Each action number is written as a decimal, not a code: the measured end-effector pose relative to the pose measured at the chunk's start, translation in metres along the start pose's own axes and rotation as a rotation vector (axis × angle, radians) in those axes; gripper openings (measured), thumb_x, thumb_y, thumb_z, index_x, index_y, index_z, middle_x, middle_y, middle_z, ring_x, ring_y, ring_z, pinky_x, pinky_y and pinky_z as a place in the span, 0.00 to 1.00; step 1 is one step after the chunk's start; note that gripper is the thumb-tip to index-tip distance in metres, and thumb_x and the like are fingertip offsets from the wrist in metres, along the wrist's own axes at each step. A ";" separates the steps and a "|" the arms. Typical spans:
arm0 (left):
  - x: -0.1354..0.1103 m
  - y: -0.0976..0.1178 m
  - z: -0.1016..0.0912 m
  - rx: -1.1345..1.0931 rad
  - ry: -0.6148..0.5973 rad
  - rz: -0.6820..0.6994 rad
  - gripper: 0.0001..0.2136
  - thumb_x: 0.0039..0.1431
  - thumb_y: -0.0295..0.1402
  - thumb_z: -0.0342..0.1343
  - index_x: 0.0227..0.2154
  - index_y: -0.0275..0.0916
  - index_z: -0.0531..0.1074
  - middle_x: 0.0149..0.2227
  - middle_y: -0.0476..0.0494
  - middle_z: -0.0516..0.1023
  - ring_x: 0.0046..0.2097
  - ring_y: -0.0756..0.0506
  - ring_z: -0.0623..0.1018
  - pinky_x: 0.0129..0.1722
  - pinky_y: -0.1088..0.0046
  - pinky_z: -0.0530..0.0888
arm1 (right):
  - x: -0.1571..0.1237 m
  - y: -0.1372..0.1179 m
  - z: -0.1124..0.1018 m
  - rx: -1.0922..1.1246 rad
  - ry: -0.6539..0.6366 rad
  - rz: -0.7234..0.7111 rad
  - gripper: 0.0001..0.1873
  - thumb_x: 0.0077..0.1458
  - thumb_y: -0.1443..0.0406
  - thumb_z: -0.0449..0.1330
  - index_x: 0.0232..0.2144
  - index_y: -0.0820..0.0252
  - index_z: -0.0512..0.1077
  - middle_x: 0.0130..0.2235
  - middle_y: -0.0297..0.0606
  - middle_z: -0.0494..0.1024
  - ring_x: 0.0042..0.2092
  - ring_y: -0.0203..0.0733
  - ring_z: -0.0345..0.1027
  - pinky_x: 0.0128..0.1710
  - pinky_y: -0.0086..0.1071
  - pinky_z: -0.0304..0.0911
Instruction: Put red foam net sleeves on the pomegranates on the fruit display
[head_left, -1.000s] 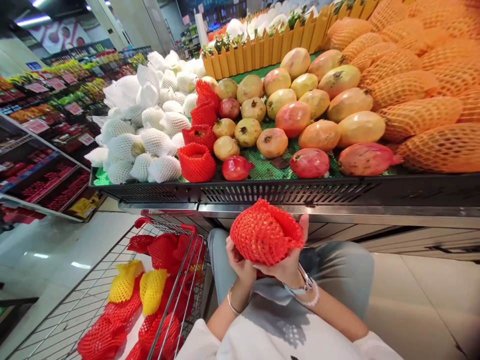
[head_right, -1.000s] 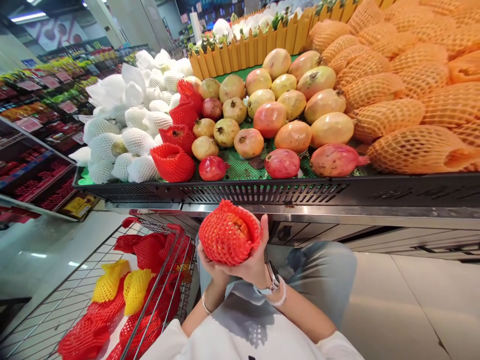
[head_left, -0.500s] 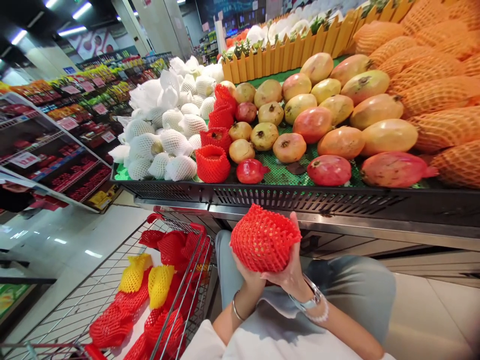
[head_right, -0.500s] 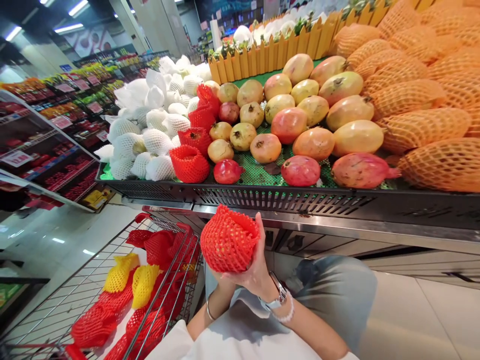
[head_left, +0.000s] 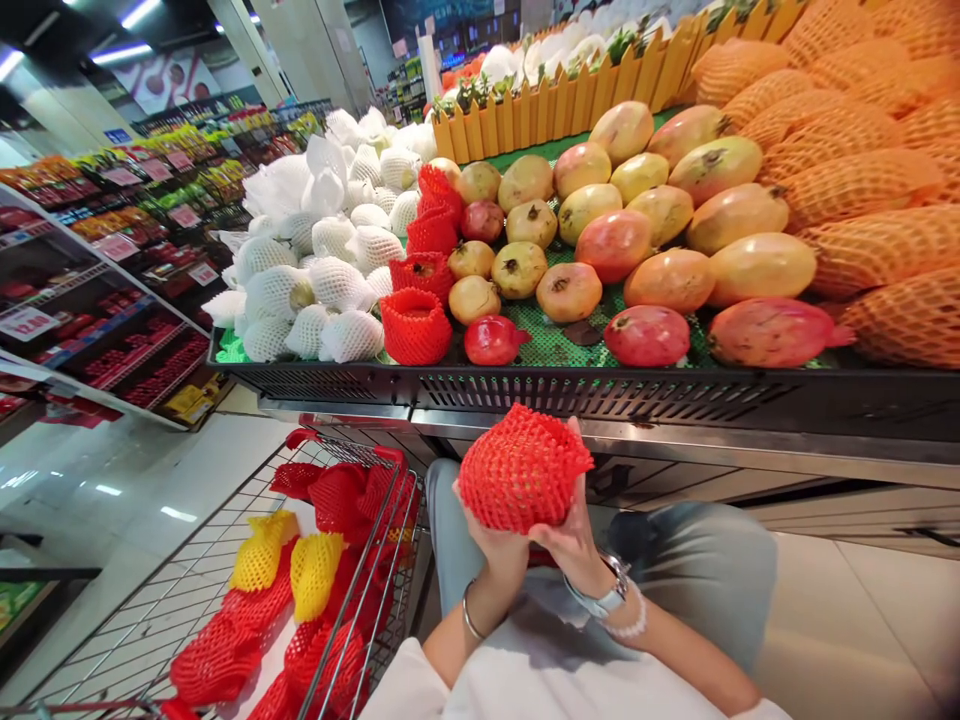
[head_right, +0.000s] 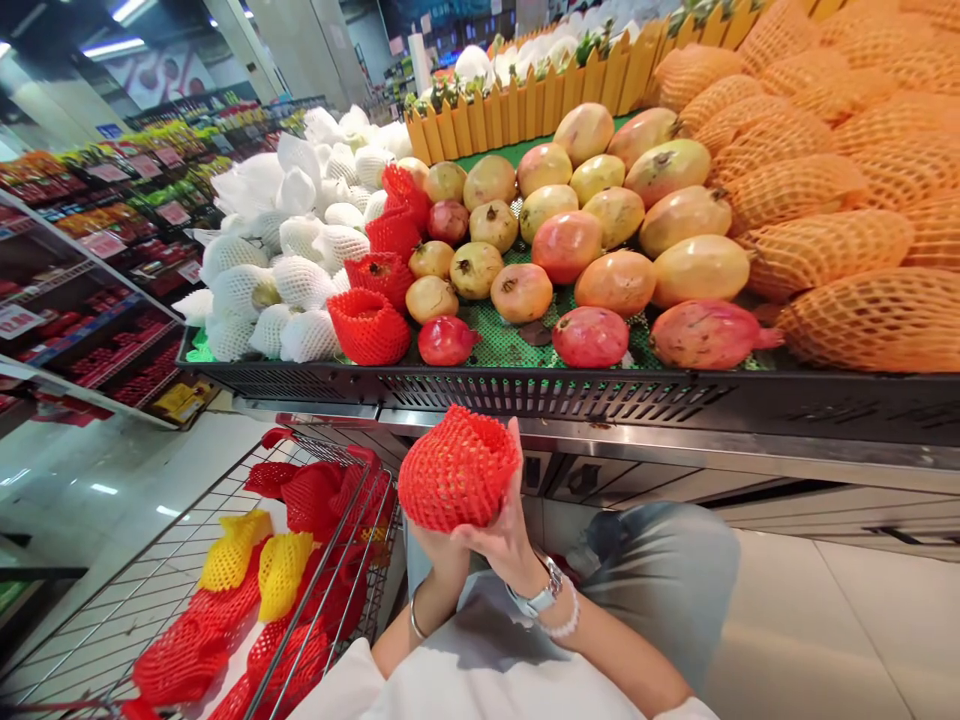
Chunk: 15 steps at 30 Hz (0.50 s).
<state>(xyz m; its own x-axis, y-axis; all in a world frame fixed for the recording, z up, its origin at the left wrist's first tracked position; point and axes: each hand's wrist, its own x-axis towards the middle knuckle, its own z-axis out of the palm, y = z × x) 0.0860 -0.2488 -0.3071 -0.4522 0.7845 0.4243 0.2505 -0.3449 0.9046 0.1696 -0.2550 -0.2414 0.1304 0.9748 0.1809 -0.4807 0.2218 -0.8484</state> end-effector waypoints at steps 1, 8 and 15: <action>0.004 0.007 -0.001 0.040 0.009 0.046 0.36 0.41 0.56 0.65 0.50 0.43 0.63 0.46 0.36 0.68 0.49 0.33 0.73 0.50 0.50 0.71 | 0.000 0.003 -0.001 0.023 0.043 0.035 0.64 0.38 0.44 0.71 0.68 0.46 0.41 0.66 0.44 0.59 0.65 0.54 0.58 0.67 0.51 0.50; 0.027 0.042 0.000 0.146 -0.054 0.541 0.10 0.61 0.40 0.53 0.44 0.47 0.65 0.46 0.43 0.67 0.49 0.42 0.71 0.51 0.55 0.70 | 0.011 0.020 -0.014 0.267 0.390 0.232 0.37 0.50 0.41 0.58 0.57 0.51 0.65 0.52 0.42 0.78 0.50 0.49 0.74 0.54 0.49 0.67; 0.061 0.028 0.008 -0.033 -0.318 0.765 0.26 0.62 0.57 0.40 0.56 0.50 0.59 0.62 0.37 0.64 0.65 0.34 0.62 0.61 0.42 0.59 | 0.018 -0.001 -0.019 0.374 0.105 0.440 0.31 0.45 0.40 0.63 0.44 0.53 0.76 0.50 0.41 0.80 0.54 0.53 0.73 0.57 0.51 0.66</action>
<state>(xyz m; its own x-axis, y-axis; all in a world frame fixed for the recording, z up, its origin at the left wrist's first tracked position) 0.0725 -0.2063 -0.2560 0.0976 0.4338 0.8957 0.3631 -0.8535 0.3738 0.1890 -0.2378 -0.2466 -0.0751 0.9738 -0.2149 -0.7801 -0.1916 -0.5956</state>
